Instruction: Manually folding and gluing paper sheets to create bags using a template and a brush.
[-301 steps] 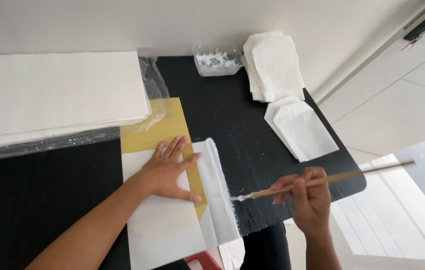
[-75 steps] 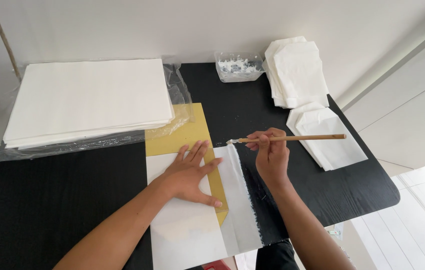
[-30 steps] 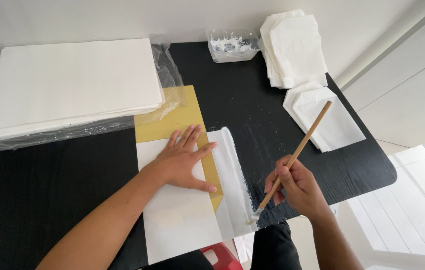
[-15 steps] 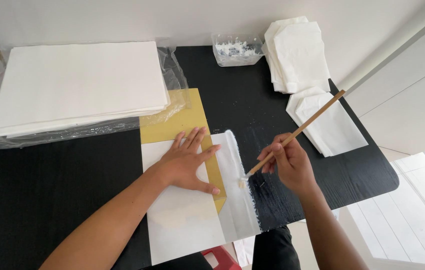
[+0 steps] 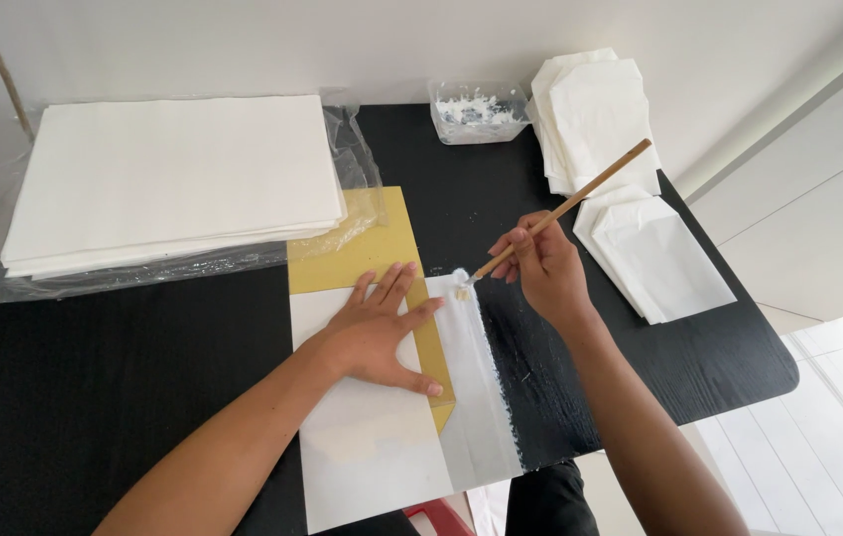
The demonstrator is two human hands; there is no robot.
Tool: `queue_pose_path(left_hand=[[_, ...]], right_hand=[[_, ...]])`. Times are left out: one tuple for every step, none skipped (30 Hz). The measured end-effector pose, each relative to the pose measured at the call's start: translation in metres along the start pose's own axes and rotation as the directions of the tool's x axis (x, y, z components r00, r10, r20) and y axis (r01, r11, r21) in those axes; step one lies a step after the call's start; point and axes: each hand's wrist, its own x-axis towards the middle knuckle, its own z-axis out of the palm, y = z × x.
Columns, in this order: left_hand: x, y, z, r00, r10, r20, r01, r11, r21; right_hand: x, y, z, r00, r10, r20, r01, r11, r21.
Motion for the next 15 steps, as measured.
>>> queue_pose_path(left_hand=[[0.0,0.0,0.0,1.0,0.008,0.005,-0.008,1.0,0.002],[-0.001,0.0,-0.001,1.0,0.008,0.003,-0.008,1.0,0.002],[-0.001,0.0,-0.001,1.0,0.008,0.005,-0.008,1.0,0.003],[-0.002,0.0,-0.001,1.0,0.009,0.007,-0.009,1.0,0.003],[-0.001,0.0,-0.001,1.0,0.009,0.006,-0.009,1.0,0.005],[-0.001,0.0,-0.001,1.0,0.006,0.003,-0.006,1.0,0.007],[0.0,0.0,0.0,1.0,0.003,0.0,-0.003,1.0,0.009],[-0.001,0.0,-0.001,1.0,0.004,-0.001,-0.004,1.0,0.009],[-0.001,0.0,-0.001,1.0,0.003,-0.001,-0.003,1.0,0.015],[-0.002,0.0,-0.001,1.0,0.002,0.0,-0.002,1.0,0.02],[-0.002,0.0,0.0,1.0,0.003,0.002,-0.003,1.0,0.02],[-0.001,0.001,0.0,1.0,-0.001,0.001,0.001,1.0,0.017],[-0.001,0.0,0.001,1.0,-0.006,-0.004,0.006,1.0,0.015],[-0.001,0.001,0.0,1.0,-0.006,-0.004,0.006,1.0,0.015],[-0.002,0.001,-0.001,1.0,-0.009,-0.005,0.009,1.0,0.006]], right_hand=[[0.002,0.001,0.002,0.999,-0.029,-0.016,0.029,1.0,-0.012],[0.002,0.003,0.003,0.999,-0.031,-0.016,0.031,0.999,-0.012],[0.003,0.004,0.003,0.998,-0.062,-0.033,0.061,0.998,-0.026],[0.002,0.006,0.004,0.995,-0.092,-0.049,0.09,0.995,-0.041],[0.001,0.005,0.005,0.994,-0.094,-0.05,0.092,0.995,-0.041],[-0.001,0.003,0.007,0.984,-0.151,-0.091,0.146,0.988,-0.056],[-0.003,0.002,0.008,0.97,-0.206,-0.131,0.198,0.977,-0.073],[-0.005,-0.001,0.008,0.969,-0.208,-0.131,0.2,0.977,-0.074],[-0.009,-0.003,0.008,0.963,-0.234,-0.135,0.223,0.97,-0.094],[-0.012,-0.006,0.009,0.956,-0.26,-0.138,0.245,0.963,-0.114],[-0.015,-0.007,0.007,0.956,-0.257,-0.139,0.243,0.963,-0.114],[-0.019,-0.009,0.005,0.967,-0.236,-0.094,0.224,0.967,-0.124],[-0.021,-0.01,0.004,0.975,-0.217,-0.048,0.209,0.969,-0.135],[-0.026,-0.009,0.001,0.975,-0.217,-0.049,0.209,0.969,-0.135],[-0.031,-0.008,-0.001,0.98,-0.196,-0.043,0.19,0.975,-0.117]])
